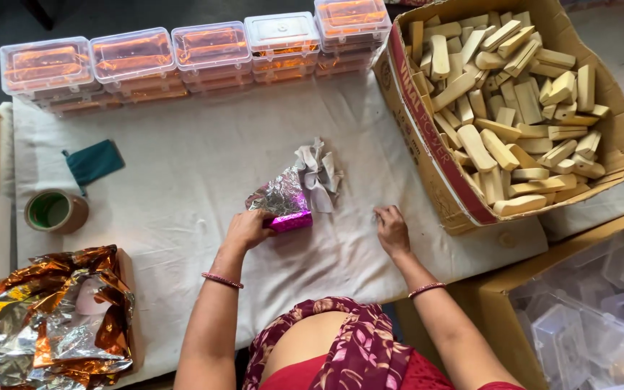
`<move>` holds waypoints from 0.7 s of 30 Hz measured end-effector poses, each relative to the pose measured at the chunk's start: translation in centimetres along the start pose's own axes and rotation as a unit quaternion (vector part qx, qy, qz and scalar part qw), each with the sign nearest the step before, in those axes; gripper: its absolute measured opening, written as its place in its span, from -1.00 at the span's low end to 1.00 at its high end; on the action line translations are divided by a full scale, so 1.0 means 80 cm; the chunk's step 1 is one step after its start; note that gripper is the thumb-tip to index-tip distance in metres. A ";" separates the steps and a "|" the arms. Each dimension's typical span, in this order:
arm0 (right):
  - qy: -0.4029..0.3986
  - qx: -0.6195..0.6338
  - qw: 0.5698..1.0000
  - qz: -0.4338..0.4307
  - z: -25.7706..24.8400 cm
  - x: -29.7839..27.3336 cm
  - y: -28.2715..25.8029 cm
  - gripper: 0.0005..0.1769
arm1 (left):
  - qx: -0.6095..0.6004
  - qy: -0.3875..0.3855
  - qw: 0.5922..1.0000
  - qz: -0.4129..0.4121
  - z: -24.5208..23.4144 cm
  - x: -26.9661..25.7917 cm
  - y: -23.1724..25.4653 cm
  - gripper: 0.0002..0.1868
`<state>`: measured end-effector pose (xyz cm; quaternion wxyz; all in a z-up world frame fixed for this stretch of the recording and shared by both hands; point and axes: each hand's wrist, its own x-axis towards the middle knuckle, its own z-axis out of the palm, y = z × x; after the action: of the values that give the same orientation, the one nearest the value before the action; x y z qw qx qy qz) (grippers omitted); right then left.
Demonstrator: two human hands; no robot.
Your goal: The recorder is polishing and cleaning small wooden rectangular blocks using a white cloth.
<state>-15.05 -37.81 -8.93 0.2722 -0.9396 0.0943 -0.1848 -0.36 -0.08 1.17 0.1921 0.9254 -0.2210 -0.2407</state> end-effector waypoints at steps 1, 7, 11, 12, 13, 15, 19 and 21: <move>0.001 0.002 1.000 0.001 -0.009 0.002 -0.014 -0.85 | 0.002 0.000 1.000 0.000 -0.001 -0.001 0.001 -0.52; -0.032 0.072 0.977 0.199 -0.041 0.025 -0.106 -0.39 | -0.010 -0.014 1.000 -0.016 0.000 0.002 0.005 -0.52; -0.060 0.072 0.993 -0.067 -0.011 0.027 -0.178 -0.49 | 0.004 -0.015 1.000 -0.004 0.010 0.009 -0.006 -0.62; -0.091 0.049 0.972 -0.211 -0.001 0.028 -0.202 -0.58 | 0.019 -0.033 0.999 0.004 0.007 0.009 -0.008 -0.65; -0.094 0.060 0.968 -0.223 0.010 0.035 -0.216 -0.58 | 0.019 -0.025 0.999 -0.011 0.013 0.011 -0.013 -0.65; -0.082 0.029 0.928 -0.363 0.026 0.045 -0.242 -0.53 | 0.004 -0.017 1.000 0.013 0.028 0.022 -0.020 -0.60; -0.105 0.003 0.924 -0.368 0.079 0.063 -0.225 -0.48 | 0.001 -0.014 1.000 0.001 0.036 0.026 -0.025 -0.52; -0.214 0.029 0.929 -0.301 0.085 0.072 -0.221 -0.54 | 0.038 0.021 0.999 0.011 0.045 0.027 -0.031 -0.44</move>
<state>-5.74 -21.40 -2.89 0.2443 -0.9328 -0.2590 -0.0554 0.24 -0.04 -3.65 0.1636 0.9346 -0.2359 -0.2101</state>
